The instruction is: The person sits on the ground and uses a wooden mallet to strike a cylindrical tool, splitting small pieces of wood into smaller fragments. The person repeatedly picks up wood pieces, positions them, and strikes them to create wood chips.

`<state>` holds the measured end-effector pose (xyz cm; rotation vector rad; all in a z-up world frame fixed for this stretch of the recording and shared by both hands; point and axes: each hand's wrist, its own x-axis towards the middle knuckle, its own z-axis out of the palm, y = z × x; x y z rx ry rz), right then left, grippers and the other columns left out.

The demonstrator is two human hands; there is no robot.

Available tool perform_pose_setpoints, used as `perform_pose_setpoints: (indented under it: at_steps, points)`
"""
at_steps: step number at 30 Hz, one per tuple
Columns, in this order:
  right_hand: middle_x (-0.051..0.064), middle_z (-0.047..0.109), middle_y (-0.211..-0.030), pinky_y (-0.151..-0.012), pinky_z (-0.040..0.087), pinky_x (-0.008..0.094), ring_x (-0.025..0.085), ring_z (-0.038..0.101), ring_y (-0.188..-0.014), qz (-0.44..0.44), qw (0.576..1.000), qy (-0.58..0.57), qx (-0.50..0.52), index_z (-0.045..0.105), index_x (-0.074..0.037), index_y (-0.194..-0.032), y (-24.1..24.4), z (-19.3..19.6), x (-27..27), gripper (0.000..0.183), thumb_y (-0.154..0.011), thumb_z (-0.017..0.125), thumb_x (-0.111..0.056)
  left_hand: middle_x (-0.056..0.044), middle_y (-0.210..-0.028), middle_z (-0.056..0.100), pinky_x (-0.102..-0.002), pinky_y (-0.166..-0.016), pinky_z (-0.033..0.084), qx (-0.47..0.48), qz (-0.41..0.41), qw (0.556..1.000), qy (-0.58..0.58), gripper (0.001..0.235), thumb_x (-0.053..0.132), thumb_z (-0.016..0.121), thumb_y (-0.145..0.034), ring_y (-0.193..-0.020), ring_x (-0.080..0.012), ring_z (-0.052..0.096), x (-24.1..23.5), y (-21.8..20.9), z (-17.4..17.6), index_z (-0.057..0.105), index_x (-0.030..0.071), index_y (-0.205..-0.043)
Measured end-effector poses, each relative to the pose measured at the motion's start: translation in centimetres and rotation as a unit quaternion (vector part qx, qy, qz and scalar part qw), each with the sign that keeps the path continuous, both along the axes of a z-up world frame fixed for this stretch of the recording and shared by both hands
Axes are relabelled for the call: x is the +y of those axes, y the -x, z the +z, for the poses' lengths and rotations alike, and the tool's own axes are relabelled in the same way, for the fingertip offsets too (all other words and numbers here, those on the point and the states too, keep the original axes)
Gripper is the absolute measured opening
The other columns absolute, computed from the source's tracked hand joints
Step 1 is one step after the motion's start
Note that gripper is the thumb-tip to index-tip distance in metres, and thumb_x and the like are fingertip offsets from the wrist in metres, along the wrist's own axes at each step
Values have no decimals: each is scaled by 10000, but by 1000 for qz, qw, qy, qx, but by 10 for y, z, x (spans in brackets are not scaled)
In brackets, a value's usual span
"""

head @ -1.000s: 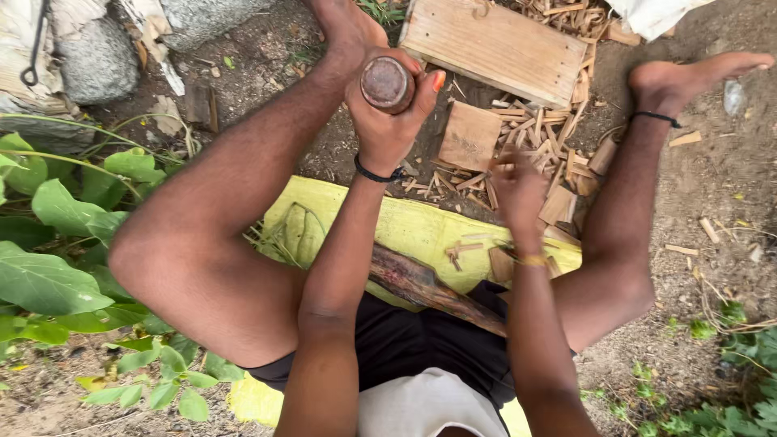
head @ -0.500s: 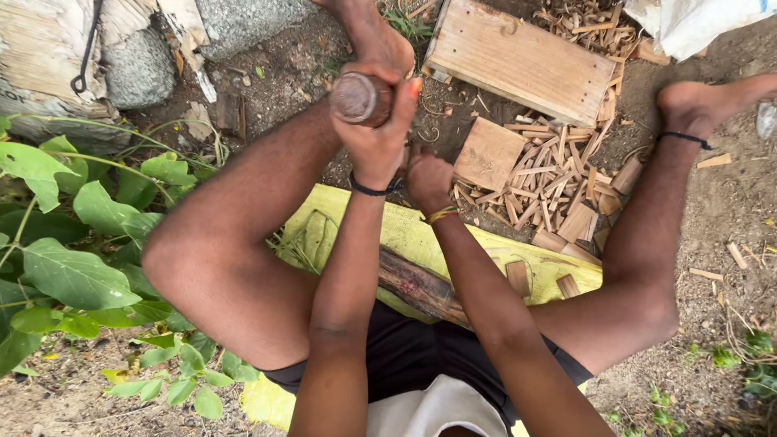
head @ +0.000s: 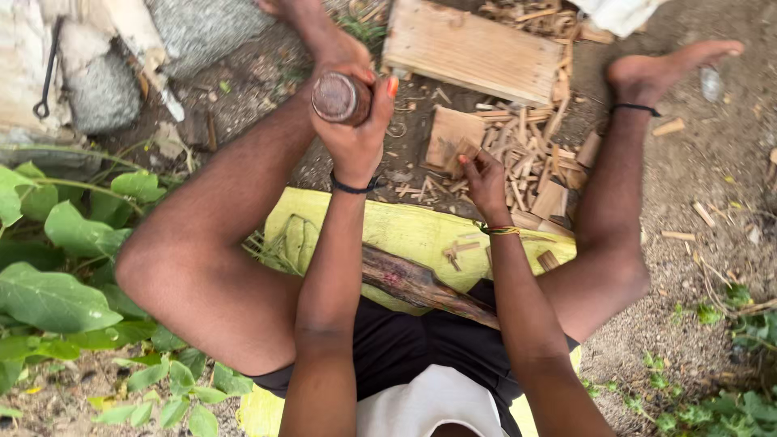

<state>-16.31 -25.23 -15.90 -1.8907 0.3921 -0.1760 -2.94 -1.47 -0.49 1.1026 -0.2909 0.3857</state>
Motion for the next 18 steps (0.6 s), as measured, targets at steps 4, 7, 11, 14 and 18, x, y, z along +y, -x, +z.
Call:
perform_pose_setpoints:
  at_steps: [4, 7, 11, 14, 18]
  points:
    - [-4, 660, -803, -643, 470, 265, 100, 531, -703, -103, 994, -26, -19, 714, -26, -945, 10, -7, -19, 245, -1035, 696, -252, -46, -1050, 640, -259, -793, 611, -35, -23, 999, -11, 369, -38, 790, -887, -936, -112, 682, -14, 18, 12, 505, 20, -1114]
    - [-21, 648, -812, -606, 458, 258, 86, 517, -678, -95, 992, -68, 48, 702, -69, -1011, -7, -8, -22, 170, -1009, 691, -239, -76, -1060, 629, -288, -839, 574, -44, -52, 997, -43, 301, -91, 777, -924, -955, -148, 652, -20, 27, 26, 557, -6, -1111]
    - [66, 614, -719, -540, 437, 305, 143, 498, -599, -74, 990, 86, 81, 666, 6, -956, -23, -10, -27, 227, -1038, 686, -204, -86, -1012, 657, -306, -759, 584, -126, -47, 977, -163, 311, -104, 818, -896, -900, -162, 681, -10, 32, 25, 596, 0, -1087]
    - [45, 641, -751, -505, 458, 308, 145, 535, -564, -93, 987, -15, 133, 664, -9, -992, -21, -3, -26, 178, -1024, 652, -184, -92, -984, 671, -303, -728, 607, -99, -40, 977, -186, 379, -95, 848, -912, -846, -153, 712, -1, 37, 12, 550, 16, -1117]
    - [37, 710, -905, -674, 543, 274, 113, 629, -753, -103, 990, -86, 43, 716, -26, -1074, -6, 28, -40, 160, -970, 688, -144, -122, -1134, 645, -328, -817, 653, -75, -39, 996, -20, 643, -75, 804, -885, -980, -193, 713, -20, 28, 1, 335, 18, -1316]
